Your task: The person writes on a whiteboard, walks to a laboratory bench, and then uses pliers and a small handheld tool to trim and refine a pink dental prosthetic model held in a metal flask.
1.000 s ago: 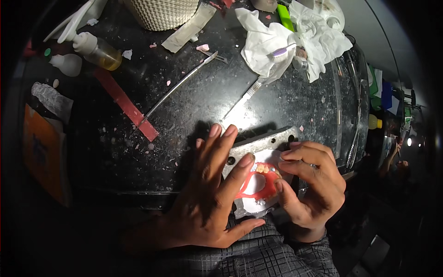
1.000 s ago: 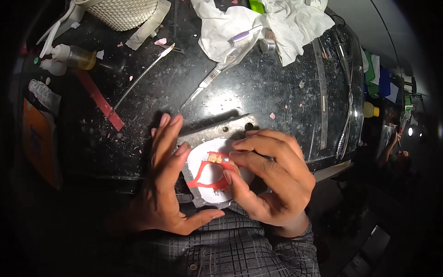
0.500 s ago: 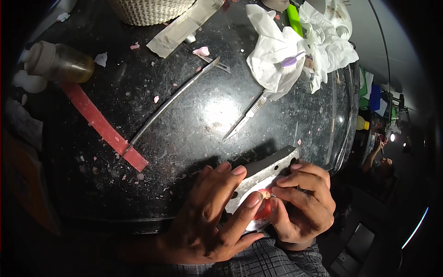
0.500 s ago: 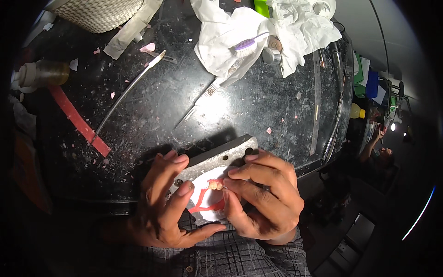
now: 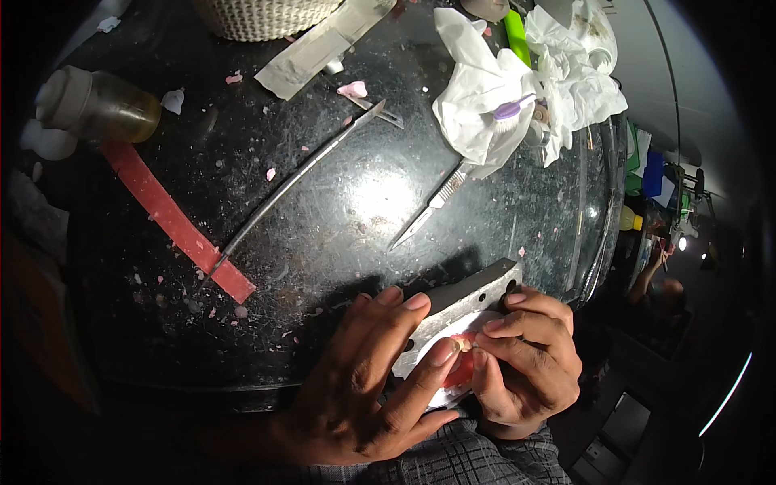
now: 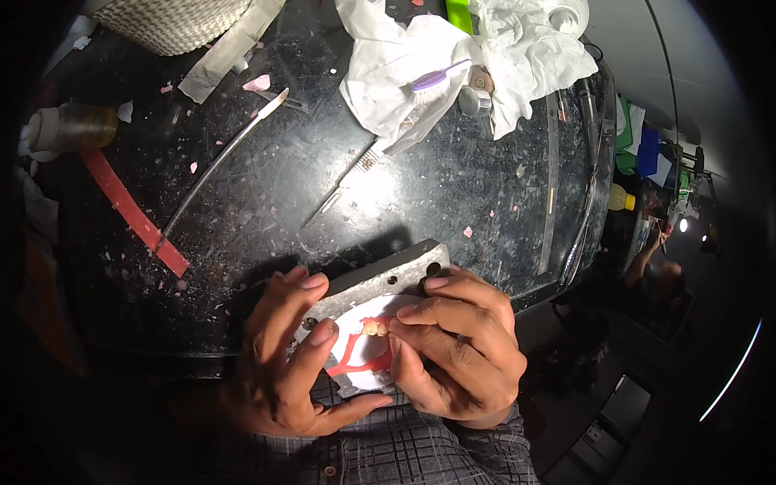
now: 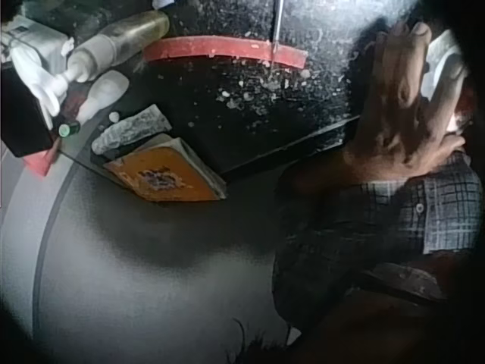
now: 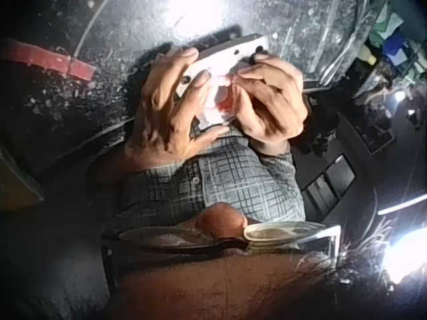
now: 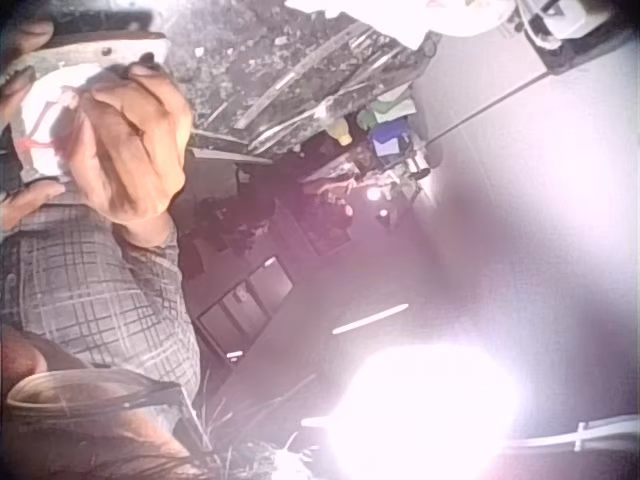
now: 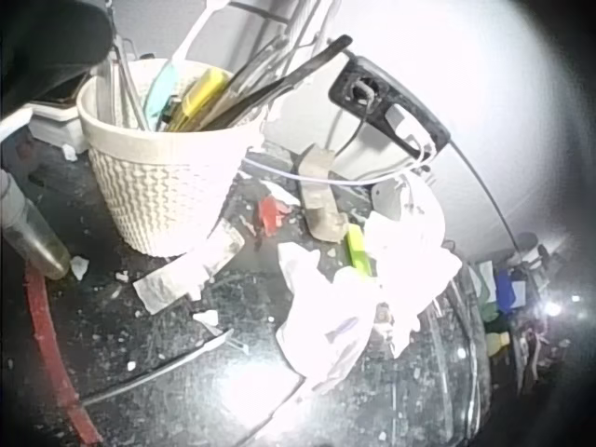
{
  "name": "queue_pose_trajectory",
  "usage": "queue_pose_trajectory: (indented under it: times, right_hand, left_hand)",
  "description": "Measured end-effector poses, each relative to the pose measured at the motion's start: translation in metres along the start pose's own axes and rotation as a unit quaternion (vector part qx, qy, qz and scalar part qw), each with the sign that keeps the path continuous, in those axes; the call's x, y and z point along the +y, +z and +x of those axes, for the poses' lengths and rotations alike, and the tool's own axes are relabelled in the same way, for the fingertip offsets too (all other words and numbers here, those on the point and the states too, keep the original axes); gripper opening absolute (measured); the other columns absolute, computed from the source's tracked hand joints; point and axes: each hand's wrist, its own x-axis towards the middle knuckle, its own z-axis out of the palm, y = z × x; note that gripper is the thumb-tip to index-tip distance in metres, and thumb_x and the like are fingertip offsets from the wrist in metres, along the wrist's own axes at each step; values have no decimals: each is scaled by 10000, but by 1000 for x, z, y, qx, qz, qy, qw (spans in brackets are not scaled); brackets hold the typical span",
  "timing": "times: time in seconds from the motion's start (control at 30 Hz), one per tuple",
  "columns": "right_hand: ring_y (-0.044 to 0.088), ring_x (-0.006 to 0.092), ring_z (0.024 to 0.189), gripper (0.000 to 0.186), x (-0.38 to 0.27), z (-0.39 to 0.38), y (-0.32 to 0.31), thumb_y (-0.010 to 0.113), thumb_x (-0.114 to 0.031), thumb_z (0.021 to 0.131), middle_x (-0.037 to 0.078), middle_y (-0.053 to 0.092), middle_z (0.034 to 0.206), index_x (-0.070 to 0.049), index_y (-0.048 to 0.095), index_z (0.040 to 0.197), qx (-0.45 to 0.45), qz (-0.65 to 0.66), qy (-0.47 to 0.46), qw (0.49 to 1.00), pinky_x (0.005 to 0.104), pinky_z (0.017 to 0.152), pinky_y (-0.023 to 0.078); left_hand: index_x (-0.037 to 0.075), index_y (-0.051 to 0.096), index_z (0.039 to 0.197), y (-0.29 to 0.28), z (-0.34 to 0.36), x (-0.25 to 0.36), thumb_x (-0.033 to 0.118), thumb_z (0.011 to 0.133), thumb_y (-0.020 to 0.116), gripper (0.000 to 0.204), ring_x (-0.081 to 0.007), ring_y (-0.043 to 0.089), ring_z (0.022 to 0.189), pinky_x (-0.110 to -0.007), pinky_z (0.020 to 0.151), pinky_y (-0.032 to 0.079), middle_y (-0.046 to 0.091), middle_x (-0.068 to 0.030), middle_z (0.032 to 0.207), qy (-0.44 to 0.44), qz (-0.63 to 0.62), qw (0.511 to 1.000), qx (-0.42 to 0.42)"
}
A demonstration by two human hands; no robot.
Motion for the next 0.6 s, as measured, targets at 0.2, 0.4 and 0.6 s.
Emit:
queue_pose_trajectory:
  times: [0.2,0.4,0.6]
  right_hand:
    - [700,288,1007,218,2,-1,1,889,-59,711,66,752,967,-37,820,917,2,2,-7,1000,482,951,587]
    - [700,296,1012,223,-1,-1,1,887,-67,710,65,756,977,-49,811,919,-6,-10,2,1000,501,973,572]
    - [699,291,1005,208,-1,-3,0,871,-58,722,62,759,984,-50,793,915,-9,-20,2,1000,509,978,570]
  left_hand:
    - [41,296,1563,0,-1,-1,460,773,933,1098,-500,463,1373,-685,1100,440,420,-368,1474,-1,-4,1000,-7]
    - [42,301,1559,0,-1,-1,474,773,929,1095,-500,470,1367,-669,1100,450,431,-362,1473,-3,3,1000,-3]
    - [43,329,1541,-2,0,1,475,774,926,1064,-478,479,1362,-651,1109,456,440,-350,1464,-4,20,1000,-9]
